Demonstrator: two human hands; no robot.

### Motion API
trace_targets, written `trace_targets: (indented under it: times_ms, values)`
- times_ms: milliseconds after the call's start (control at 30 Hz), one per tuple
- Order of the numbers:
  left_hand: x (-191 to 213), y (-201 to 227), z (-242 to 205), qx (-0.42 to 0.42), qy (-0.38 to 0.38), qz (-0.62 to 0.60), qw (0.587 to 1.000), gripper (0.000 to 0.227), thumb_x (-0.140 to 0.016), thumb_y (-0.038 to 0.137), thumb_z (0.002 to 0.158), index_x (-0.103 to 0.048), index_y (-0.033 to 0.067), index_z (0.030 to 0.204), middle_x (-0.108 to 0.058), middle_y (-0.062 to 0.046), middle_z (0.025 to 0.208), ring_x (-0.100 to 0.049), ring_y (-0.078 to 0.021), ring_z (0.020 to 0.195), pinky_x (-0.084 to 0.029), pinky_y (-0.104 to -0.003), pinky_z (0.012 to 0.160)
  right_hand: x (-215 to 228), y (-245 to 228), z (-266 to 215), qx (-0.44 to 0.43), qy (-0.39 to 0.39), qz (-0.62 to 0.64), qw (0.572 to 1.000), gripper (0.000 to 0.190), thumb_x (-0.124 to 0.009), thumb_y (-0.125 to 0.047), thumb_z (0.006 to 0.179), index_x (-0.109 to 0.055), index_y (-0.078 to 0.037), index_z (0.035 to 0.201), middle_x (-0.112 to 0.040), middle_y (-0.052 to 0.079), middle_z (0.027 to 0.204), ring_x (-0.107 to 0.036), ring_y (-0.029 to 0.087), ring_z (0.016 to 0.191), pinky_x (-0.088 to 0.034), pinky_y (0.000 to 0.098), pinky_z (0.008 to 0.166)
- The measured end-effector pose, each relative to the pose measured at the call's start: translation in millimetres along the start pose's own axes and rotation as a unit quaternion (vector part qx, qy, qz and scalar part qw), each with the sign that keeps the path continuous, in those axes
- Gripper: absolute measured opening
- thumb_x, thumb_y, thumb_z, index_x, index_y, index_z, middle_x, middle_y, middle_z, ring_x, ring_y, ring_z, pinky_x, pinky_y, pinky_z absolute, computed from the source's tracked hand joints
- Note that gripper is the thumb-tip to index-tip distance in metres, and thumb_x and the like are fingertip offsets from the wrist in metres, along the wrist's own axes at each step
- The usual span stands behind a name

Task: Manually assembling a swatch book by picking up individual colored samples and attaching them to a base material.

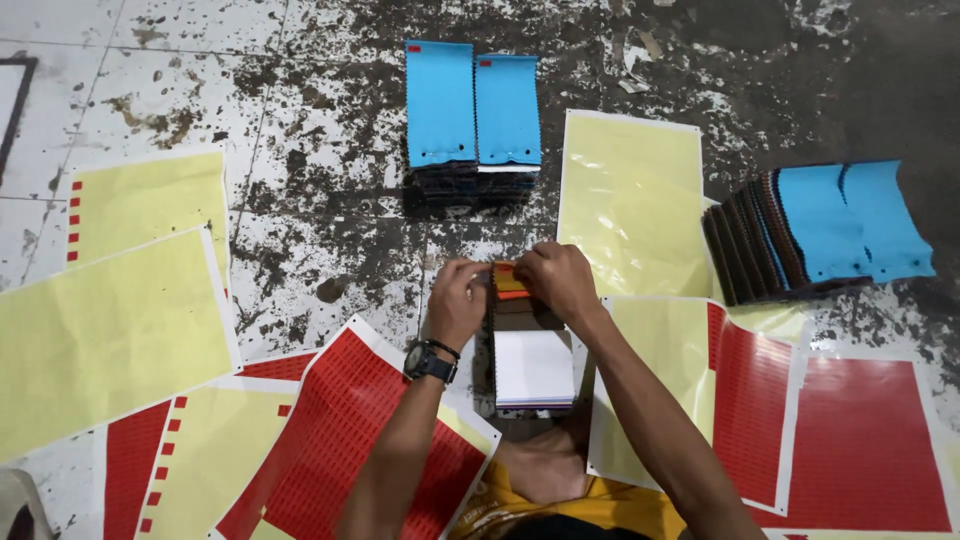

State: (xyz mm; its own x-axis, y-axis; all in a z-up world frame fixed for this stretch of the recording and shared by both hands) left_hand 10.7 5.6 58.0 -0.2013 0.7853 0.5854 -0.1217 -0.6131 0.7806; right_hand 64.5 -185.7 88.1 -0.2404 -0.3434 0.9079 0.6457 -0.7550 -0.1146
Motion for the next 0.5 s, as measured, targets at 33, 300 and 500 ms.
trace_targets:
  times_ms: [33, 300, 500]
  values:
    - [0.6, 0.1, -0.6, 0.001, -0.001, 0.001, 1.000, 0.035, -0.053, 0.002, 0.090, -0.074, 0.0205, 0.111, -0.061, -0.001, 0.106, -0.064, -0.0278, 0.096, -0.056, -0.036, 0.072, -5.6, 0.3, -3.0, 0.000, 0.000, 0.001, 1.000, 0.011, -0.081, -0.024, 0.079, -0.072, -0.022, 0.085, -0.058, -0.003, 0.074, -0.068, 0.023, 0.074, -0.058, 0.0371, 0.064]
    - [4.6, 6.5, 12.5, 0.172, 0.086, -0.290, 0.938, 0.020, -0.062, 0.001, 0.090, -0.077, 0.0098, 0.099, -0.070, -0.004, 0.091, -0.055, -0.0057, 0.073, -0.051, -0.024, 0.062, 7.5, -9.1, -24.6, -0.063, -0.126, 0.130, 0.981, 0.017, -0.080, -0.019, 0.072, -0.072, -0.012, 0.085, -0.068, 0.007, 0.100, -0.070, 0.035, 0.098, -0.061, 0.0450, 0.084]
    - [-5.7, 12.3, 21.5, 0.184, 0.091, -0.262, 0.943, 0.014, -0.066, 0.008, 0.092, -0.077, 0.0133, 0.099, -0.072, -0.006, 0.087, -0.051, -0.0045, 0.067, -0.048, -0.025, 0.060, -3.2, -3.5, -17.8, 0.014, 0.078, 0.036, 0.996, 0.010, -0.078, -0.016, 0.078, -0.069, -0.020, 0.076, -0.060, -0.001, 0.088, -0.063, 0.022, 0.081, -0.055, 0.0343, 0.069]
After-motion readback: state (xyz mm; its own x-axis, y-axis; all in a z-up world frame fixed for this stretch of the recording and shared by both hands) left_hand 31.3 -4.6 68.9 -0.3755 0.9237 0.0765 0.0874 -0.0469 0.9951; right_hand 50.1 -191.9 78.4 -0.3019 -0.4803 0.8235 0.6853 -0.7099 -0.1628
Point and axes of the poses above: each hand's wrist, its own z-axis towards the middle knuckle, its own x-axis out of the back of the hand, y = z × x, the point moved 3 cm from there along z, towards the middle knuckle
